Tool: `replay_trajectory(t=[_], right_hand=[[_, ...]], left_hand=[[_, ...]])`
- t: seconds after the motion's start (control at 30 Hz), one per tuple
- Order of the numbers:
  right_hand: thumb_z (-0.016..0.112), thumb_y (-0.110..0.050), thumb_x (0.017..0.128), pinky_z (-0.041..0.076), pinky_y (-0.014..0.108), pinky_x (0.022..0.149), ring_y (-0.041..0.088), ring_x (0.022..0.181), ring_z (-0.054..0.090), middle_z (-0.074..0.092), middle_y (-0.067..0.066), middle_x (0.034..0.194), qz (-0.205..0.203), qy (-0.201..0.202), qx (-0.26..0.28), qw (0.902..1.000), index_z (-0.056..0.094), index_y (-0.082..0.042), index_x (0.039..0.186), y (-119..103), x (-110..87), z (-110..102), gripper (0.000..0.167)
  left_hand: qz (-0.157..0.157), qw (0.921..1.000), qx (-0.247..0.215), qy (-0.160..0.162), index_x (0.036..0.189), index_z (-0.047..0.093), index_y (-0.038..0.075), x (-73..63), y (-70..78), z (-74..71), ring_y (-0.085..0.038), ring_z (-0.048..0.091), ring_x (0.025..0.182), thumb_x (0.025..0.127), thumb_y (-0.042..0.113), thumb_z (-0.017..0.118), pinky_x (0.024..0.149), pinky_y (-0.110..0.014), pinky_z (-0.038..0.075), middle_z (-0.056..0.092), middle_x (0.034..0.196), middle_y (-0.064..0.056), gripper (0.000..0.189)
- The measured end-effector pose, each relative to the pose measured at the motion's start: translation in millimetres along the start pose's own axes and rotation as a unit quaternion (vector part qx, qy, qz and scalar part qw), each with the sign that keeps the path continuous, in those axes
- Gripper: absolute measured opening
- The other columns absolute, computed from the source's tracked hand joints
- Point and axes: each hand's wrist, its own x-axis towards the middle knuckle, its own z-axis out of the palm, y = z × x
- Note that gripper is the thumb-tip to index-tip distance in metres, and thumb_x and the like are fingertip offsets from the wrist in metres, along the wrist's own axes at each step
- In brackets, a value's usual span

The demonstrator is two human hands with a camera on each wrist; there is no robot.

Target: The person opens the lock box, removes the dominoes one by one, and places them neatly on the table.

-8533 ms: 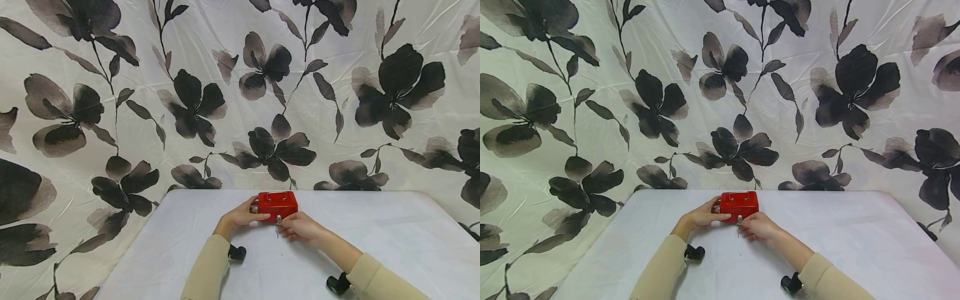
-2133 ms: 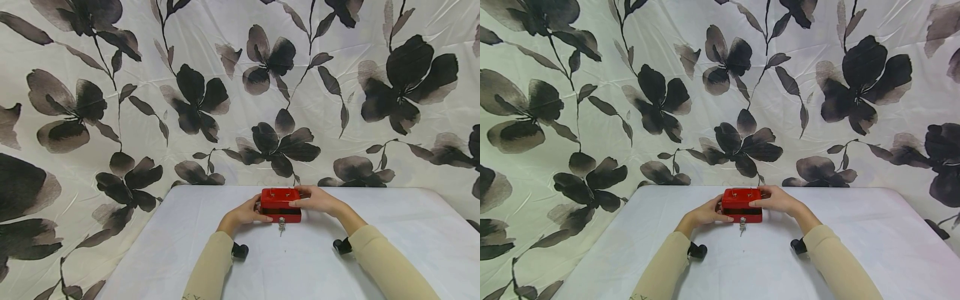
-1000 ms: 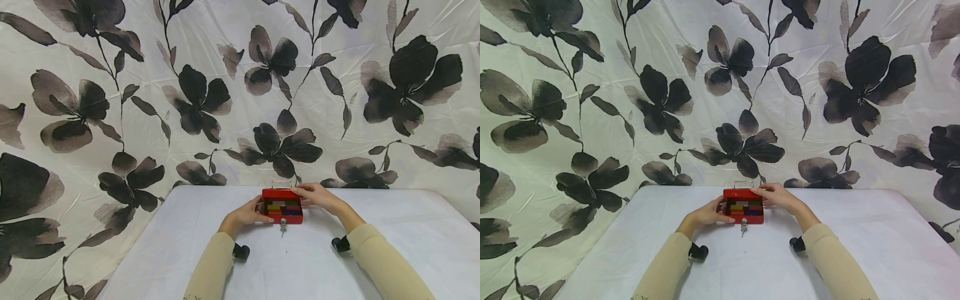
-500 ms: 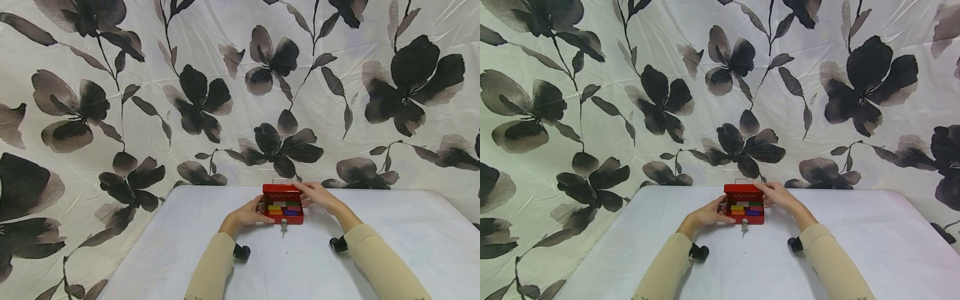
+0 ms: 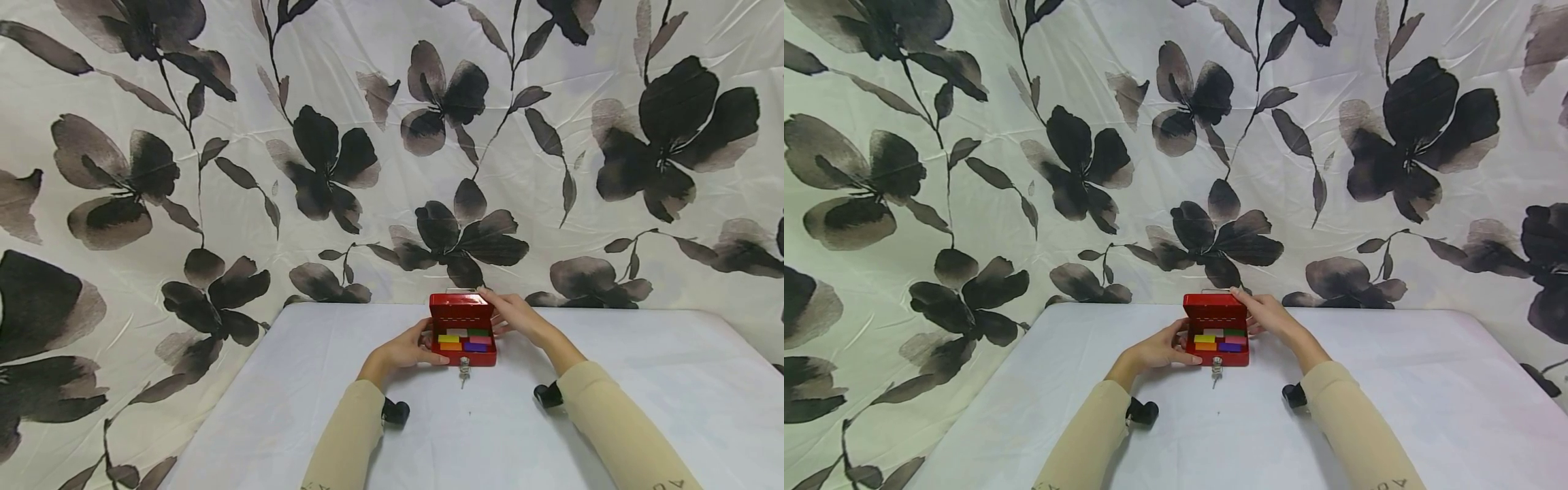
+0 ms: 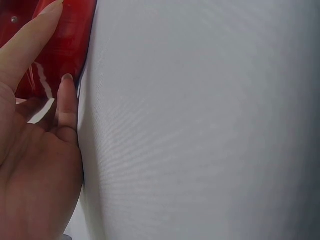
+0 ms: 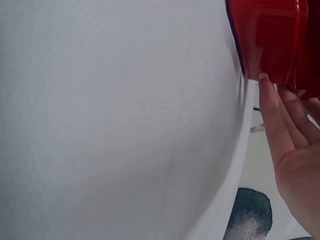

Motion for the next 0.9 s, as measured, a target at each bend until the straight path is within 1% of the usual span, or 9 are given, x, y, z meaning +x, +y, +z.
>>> replay_trajectory(t=[0.27,0.5,0.7,0.9], right_hand=[[0.039,-0.076,0.096,0.062,0.039,0.077,0.032,0.101,0.070,0.069,0.023,0.119,0.022,0.032,0.010,0.9992,0.060,0.005,0.134,-0.5,4.1,4.2,0.092],[0.038,-0.079,0.094,0.062,0.038,0.072,0.029,0.093,0.071,0.070,0.023,0.113,0.032,0.042,0.019,0.9984,0.063,0.005,0.129,-1.8,5.9,5.6,0.094],[0.037,-0.081,0.093,0.062,0.039,0.071,0.030,0.090,0.071,0.071,0.023,0.110,0.038,0.048,0.026,0.9978,0.063,0.004,0.129,-3.8,5.3,6.4,0.096],[0.035,-0.083,0.092,0.062,0.039,0.069,0.029,0.090,0.071,0.071,0.023,0.110,0.044,0.060,0.013,0.9971,0.062,0.004,0.131,-5.5,7.2,7.8,0.099]], left_hand=[[0.010,0.9999,-0.006,-0.006,0.161,0.030,0.017,1.5,-2.1,0.2,-0.031,0.039,0.141,0.084,0.026,0.086,0.120,-0.059,0.027,0.042,0.157,-0.007,0.095],[0.005,1.0000,-0.006,-0.003,0.161,0.030,0.018,1.8,-1.9,0.0,-0.032,0.038,0.142,0.083,0.027,0.086,0.119,-0.061,0.027,0.043,0.157,-0.007,0.096],[-0.001,1.0000,-0.004,-0.001,0.161,0.029,0.018,0.9,-1.4,-0.2,-0.031,0.039,0.141,0.083,0.028,0.086,0.119,-0.060,0.026,0.043,0.156,-0.008,0.098],[-0.010,0.9999,-0.002,0.003,0.162,0.028,0.018,-1.3,1.2,0.5,-0.031,0.039,0.140,0.083,0.028,0.086,0.119,-0.061,0.027,0.044,0.155,-0.009,0.099]])
